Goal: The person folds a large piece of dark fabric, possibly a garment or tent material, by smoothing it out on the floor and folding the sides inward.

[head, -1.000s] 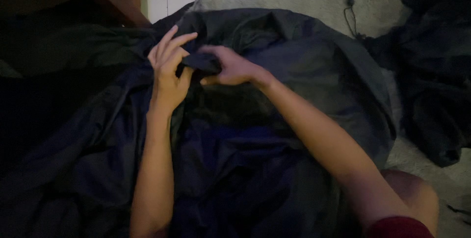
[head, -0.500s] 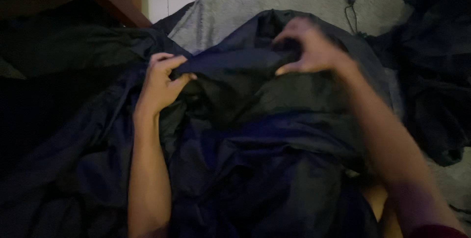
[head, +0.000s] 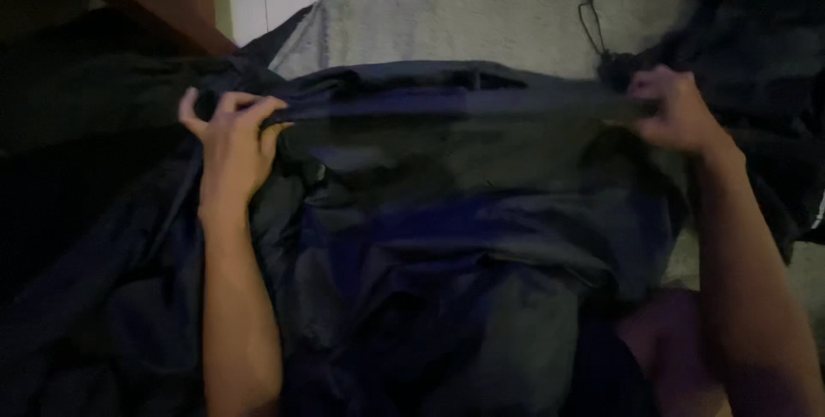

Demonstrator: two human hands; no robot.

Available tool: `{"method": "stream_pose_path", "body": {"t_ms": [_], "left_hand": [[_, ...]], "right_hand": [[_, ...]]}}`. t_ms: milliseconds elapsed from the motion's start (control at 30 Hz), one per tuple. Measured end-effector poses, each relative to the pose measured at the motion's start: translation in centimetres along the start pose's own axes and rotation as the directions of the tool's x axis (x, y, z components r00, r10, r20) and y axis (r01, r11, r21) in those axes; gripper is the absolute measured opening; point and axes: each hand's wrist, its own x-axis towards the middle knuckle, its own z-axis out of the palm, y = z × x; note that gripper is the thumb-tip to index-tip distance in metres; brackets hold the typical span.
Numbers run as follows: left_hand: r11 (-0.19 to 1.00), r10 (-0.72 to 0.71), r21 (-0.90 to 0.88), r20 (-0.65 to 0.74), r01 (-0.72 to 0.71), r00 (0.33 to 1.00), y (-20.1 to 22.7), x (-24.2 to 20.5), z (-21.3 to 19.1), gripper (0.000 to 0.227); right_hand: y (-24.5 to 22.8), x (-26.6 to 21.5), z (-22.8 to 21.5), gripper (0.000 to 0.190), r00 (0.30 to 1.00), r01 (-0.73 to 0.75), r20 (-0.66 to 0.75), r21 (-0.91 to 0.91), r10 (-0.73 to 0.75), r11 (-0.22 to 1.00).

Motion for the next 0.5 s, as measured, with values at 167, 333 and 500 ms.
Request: {"method": "stream_pose_path", "body": {"t_ms": [167,333,500], "left_hand": [[0.987,0.123,-0.107,0.005,-0.122,0.992,2.1,0.6,0.2,0.033],[0.938,0.066,-0.345,0.260,0.029,0.963,2.7,1.0,2.1,0.033],[0.997,0.078,-0.021,0.052,-0.077,0.996,-1.2,0.1,-1.3,0.017]], "right_hand": [[-4.1,-1.8,1.4,0.067,0.981,0.014,-0.191,0.295,0.044,0.955],[-2.3,-2.1,0.7,0.014,0.992,0.046,0.060,0.650,-0.111,0.758],[0.7,-4.6,-2.7,0.019,0.998,0.031,-0.059,0.399,-0.008,0.917]]}}
